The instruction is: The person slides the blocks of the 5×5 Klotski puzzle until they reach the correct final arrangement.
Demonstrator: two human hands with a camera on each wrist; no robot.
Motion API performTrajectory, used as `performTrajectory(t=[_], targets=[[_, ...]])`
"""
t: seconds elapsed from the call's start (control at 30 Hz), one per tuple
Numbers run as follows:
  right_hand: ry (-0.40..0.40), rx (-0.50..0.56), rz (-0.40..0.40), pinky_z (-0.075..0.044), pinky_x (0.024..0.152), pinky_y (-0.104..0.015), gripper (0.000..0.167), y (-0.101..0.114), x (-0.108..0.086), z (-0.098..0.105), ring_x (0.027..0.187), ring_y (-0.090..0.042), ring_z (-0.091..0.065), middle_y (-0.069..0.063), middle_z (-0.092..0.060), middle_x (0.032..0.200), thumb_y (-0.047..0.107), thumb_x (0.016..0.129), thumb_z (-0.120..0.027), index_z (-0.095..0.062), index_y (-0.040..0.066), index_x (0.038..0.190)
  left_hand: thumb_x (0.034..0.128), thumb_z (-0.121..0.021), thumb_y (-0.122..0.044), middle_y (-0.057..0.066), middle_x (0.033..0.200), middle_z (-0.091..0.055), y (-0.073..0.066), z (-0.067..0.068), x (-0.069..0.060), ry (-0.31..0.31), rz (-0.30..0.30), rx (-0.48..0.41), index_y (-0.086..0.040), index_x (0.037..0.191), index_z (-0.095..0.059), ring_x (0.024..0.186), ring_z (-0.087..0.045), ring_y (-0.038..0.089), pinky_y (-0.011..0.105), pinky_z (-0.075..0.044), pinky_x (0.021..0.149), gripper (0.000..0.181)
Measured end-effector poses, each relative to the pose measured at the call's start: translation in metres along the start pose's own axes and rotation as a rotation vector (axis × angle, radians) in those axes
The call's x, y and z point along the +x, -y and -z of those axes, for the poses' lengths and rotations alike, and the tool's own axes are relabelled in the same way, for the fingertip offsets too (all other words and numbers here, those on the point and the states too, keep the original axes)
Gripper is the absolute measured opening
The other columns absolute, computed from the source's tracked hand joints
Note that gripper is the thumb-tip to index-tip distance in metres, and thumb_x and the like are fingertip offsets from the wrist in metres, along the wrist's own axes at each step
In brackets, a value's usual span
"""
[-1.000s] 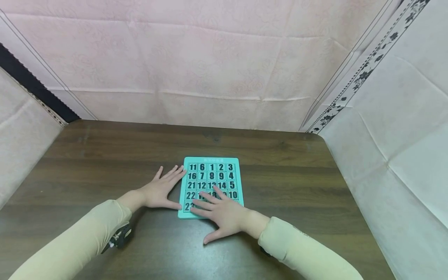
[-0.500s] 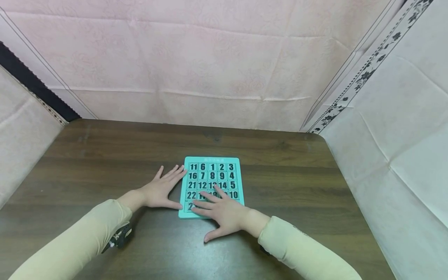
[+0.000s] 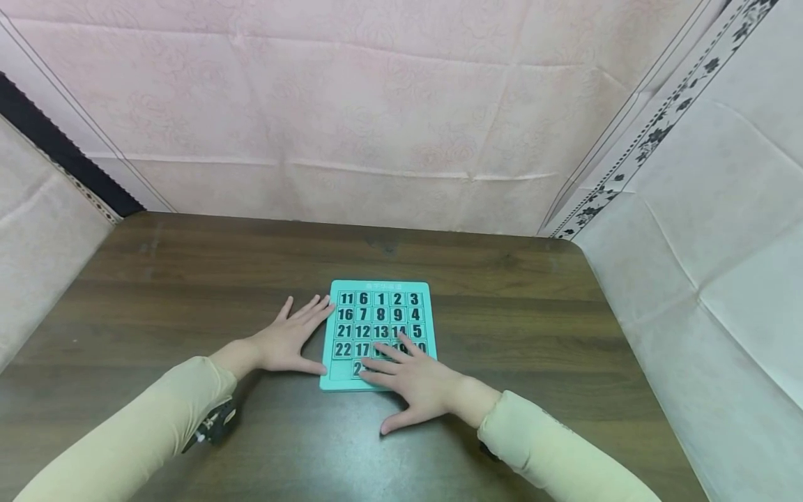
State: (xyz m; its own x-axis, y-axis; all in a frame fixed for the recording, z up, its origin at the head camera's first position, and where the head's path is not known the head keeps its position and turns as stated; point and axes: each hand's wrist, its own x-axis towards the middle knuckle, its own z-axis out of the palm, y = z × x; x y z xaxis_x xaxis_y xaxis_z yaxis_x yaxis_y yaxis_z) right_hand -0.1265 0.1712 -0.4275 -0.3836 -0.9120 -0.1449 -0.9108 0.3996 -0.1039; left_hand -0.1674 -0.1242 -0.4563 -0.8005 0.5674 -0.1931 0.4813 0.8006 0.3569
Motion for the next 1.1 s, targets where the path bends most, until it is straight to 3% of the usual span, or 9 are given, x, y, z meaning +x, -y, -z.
performTrajectory(t=[0.43, 0.77, 1.1], targets=[[-0.039, -0.036, -0.039, -0.012, 0.113, -0.058, 0.088, -0.009, 0.013, 0.001, 0.145, -0.026, -0.017, -0.001, -0.022, 0.157, 0.068, 0.082, -0.049, -0.021, 0.019, 0.151, 0.0712, -0.052, -0.079, 0.001, 0.159, -0.001, 0.001, 0.0, 0.0, 0.003, 0.005, 0.004, -0.018, 0.152, -0.005, 0.147, -0.001, 0.024, 0.06, 0.006, 0.112, 0.111], [0.047, -0.053, -0.1, -0.007, 0.115, -0.056, 0.088, -0.014, 0.031, 0.008, 0.147, -0.021, -0.01, 0.004, -0.017, 0.158, 0.073, 0.083, -0.041, -0.018, 0.022, 0.151, 0.0725, -0.053, -0.077, 0.003, 0.159, -0.002, 0.0, 0.0, 0.0, 0.007, 0.0, -0.009, -0.016, 0.152, -0.008, 0.147, -0.001, 0.026, 0.061, 0.007, 0.111, 0.11], [0.097, -0.04, -0.098, -0.003, 0.116, -0.054, 0.087, -0.011, 0.037, 0.007, 0.147, -0.019, -0.004, 0.009, -0.014, 0.158, 0.074, 0.083, -0.039, -0.016, 0.026, 0.151, 0.0725, -0.051, -0.078, 0.002, 0.159, 0.0, 0.001, 0.0, 0.001, 0.008, 0.0, 0.001, -0.018, 0.152, -0.006, 0.147, 0.0, 0.024, 0.06, 0.007, 0.112, 0.11]])
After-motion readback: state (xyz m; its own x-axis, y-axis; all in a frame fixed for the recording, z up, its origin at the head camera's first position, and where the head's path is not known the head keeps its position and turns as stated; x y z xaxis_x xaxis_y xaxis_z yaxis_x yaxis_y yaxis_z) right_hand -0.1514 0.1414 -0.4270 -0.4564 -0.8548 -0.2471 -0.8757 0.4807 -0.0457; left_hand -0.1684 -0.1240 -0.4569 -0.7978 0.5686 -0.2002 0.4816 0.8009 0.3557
